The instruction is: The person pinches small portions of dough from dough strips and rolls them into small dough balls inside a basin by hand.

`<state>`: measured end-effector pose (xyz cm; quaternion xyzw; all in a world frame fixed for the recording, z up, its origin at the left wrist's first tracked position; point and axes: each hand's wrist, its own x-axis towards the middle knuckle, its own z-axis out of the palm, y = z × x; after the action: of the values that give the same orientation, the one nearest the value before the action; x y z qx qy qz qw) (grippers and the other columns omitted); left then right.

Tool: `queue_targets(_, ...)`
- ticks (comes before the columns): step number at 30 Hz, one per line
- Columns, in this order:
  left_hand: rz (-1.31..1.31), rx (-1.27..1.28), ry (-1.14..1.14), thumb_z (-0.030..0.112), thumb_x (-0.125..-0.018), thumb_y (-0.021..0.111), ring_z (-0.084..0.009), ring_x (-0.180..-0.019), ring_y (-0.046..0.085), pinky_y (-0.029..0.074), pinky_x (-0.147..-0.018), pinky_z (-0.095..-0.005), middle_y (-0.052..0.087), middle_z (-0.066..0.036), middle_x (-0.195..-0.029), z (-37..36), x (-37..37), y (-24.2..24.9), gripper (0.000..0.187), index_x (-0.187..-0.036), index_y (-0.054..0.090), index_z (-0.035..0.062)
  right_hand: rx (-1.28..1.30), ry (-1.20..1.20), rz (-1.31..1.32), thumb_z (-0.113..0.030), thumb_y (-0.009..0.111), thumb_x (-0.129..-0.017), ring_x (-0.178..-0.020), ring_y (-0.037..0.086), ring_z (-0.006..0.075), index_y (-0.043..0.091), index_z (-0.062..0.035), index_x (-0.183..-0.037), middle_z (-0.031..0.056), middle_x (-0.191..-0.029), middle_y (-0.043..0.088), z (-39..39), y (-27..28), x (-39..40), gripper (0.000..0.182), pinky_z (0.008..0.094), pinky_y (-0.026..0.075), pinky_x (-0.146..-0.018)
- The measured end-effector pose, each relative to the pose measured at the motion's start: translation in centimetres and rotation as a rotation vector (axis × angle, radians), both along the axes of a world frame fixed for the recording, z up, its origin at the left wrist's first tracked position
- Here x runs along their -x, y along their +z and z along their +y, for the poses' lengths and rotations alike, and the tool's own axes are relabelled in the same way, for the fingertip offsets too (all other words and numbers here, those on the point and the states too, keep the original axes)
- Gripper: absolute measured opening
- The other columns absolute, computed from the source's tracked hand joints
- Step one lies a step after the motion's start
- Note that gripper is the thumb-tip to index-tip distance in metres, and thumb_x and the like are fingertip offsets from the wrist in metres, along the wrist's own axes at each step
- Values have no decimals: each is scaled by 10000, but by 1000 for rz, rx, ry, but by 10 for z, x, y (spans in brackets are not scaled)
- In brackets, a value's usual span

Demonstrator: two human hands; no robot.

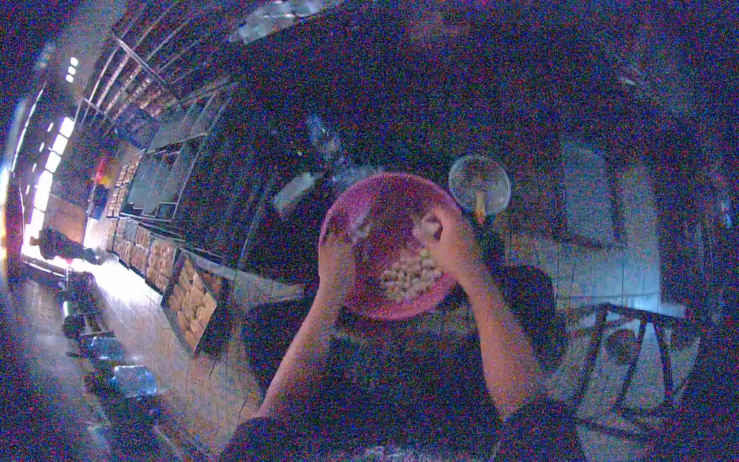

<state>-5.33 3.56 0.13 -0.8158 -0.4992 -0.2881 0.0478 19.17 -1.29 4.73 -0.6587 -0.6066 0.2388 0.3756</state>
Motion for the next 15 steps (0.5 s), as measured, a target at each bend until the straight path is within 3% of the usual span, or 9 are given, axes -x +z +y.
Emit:
queue_targets(1,-6,-17,8,193,-896,514,-368,-1041,647,521,-881,-480,671,-225,-1117,2,0,-6,279,-1000,715,30,-17,8,-6,-157,749,-866,-855,700,272,641,-17,-1027,140,-907,709,0,3,2,239,394,528,-766)
queue_targets(3,-241,447,185,230,-937,478,-378,-1028,650,517,-870,-489,666,-243,-1129,-1,3,-31,311,-1027,685,15,9,43,-69,-107,739,-861,-921,702,302,646,-17,-1054,153,-972,713,-5,8,8,233,405,531,-809)
queue_targets(6,-509,625,82,266,-964,455,-401,-1017,652,507,-875,-510,669,-243,-1133,14,18,-105,349,-1091,663,17,-9,84,-93,-64,675,-893,-1022,691,319,624,-23,-1137,174,-1061,706,-2,-13,9,253,420,533,-866)
queue_targets(7,-508,626,80,266,-964,455,-401,-1017,652,507,-875,-510,669,-243,-1133,10,14,-85,349,-1091,663,17,13,92,-121,-39,639,-911,-1057,688,317,607,-33,-1191,175,-1099,703,-2,-17,10,283,420,534,-894)
queue_targets(9,-179,761,260,199,-961,473,-412,-1042,654,513,-880,-502,667,-252,-1149,-1,2,-20,298,-1072,661,-3,4,135,-86,-20,606,-923,-1091,679,317,571,-33,-1247,177,-1145,694,-1,-26,11,326,422,533,-921)
queue_targets(10,-173,769,256,199,-961,473,-412,-1042,654,513,-880,-502,667,-252,-1149,1,2,-15,298,-1072,661,-3,-6,181,-52,-1,573,-936,-1124,671,316,536,-33,-1303,178,-1191,684,-3,-31,13,371,423,532,-948)
queue_targets(12,23,651,7,165,-958,548,-400,-1126,638,505,-947,-466,657,-239,-1225,9,6,-1,240,-1074,679,0,15,179,-8,12,545,-946,-1149,661,314,495,-26,-1342,186,-1225,671,-5,-37,21,401,424,531,-964)
queue_targets(13,21,632,-4,165,-958,548,-400,-1126,638,505,-947,-466,657,-239,-1225,8,4,11,240,-1074,679,0,20,181,28,26,516,-956,-1175,651,312,453,-20,-1381,194,-1259,658,-1,-31,25,432,425,529,-979)
queue_targets(15,-380,659,-233,154,-924,660,-375,-1189,620,482,-1012,-431,644,-209,-1293,3,-9,34,236,-1118,696,23,80,160,106,-28,582,-956,-1140,665,295,423,-22,-1404,190,-1246,655,1,-21,26,476,428,537,-964)
